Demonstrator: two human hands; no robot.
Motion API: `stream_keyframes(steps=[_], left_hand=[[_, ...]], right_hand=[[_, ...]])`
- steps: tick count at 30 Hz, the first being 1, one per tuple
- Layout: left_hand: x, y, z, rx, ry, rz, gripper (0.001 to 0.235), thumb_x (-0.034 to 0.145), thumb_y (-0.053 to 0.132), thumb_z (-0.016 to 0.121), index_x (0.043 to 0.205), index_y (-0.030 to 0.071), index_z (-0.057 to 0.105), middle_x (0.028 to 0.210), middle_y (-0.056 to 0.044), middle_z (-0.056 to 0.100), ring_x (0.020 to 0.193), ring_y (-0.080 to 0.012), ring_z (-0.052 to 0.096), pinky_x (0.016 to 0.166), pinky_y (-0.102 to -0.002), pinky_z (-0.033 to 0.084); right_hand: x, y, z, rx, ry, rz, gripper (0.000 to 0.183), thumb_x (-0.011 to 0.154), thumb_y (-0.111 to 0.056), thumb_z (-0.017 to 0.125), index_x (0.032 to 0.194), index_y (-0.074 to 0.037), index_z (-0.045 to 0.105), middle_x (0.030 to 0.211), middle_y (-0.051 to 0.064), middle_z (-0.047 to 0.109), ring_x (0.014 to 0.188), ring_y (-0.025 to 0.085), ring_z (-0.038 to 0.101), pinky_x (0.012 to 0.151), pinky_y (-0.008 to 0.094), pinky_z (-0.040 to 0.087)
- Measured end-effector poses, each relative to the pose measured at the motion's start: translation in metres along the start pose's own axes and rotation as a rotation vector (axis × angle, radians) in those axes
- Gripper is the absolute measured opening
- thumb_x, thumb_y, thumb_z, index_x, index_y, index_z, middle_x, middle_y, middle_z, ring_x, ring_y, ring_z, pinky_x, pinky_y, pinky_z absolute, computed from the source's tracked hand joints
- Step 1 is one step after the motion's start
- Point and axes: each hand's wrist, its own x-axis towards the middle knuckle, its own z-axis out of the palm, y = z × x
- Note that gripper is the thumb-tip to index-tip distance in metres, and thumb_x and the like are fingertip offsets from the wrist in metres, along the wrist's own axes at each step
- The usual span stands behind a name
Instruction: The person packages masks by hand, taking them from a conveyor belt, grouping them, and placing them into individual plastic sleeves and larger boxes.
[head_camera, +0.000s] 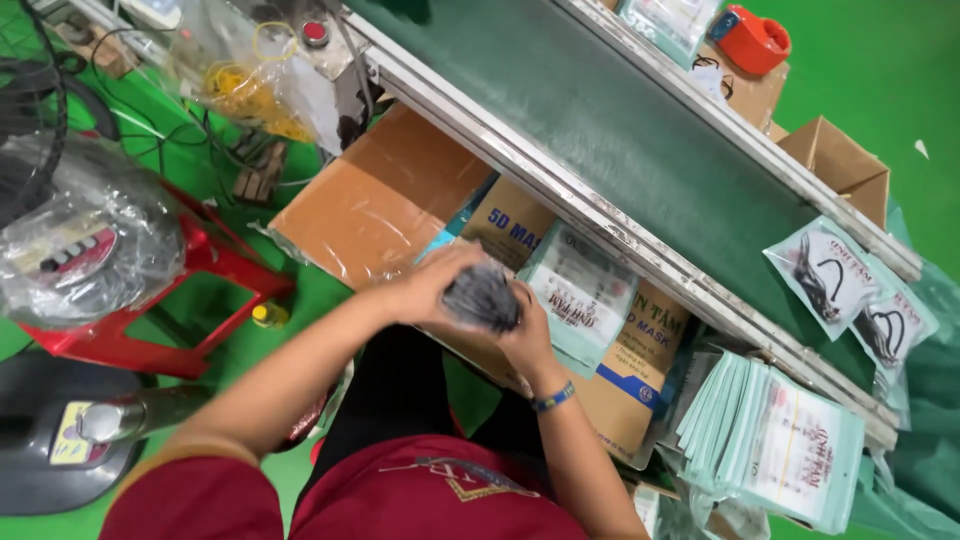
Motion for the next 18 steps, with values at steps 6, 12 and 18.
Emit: stream_keyframes(steps=[6,12,18], left_hand=[[-0.016,-0.008,0.033,0.004,0.069,0.04,0.078,0.067,0.029,0.09,0.133,0.007,0.055,0.14,-0.022,0.055,0.143,-0.0405,0.041,0.117,-0.054,0.027],[-0.033,0.028,0.03,-0.912,0.14,-0.092,0.104,0.074,0.018,0.093,0.161,0.007,0.039,0.118,-0.019,0.046,0.105,-0.0316,0.05,0.106,-0.043,0.04],[-0.032,0.132,-0.025,-0.703,-0.11,0.054,0.077,0.089,0.014,0.081,0.158,0.004,0.049,0.15,-0.012,0.062,0.14,-0.0243,0.06,0.12,-0.04,0.046]], right_hand=[[-0.021,0.022,-0.002,-0.137,-0.066,0.056,0.071,0.067,-0.022,0.093,0.128,-0.003,0.063,0.12,0.014,0.067,0.11,0.028,0.066,0.099,0.036,0.053],[-0.078,0.061,-0.014,-0.05,0.03,0.001,0.031,0.093,-0.018,0.078,0.118,0.0,0.07,0.112,0.015,0.074,0.101,0.025,0.064,0.091,0.036,0.05],[-0.078,-0.072,-0.02,0.155,-0.175,0.032,0.061,0.09,-0.02,0.079,0.138,0.005,0.051,0.133,0.017,0.059,0.121,0.026,0.058,0.102,0.037,0.05]])
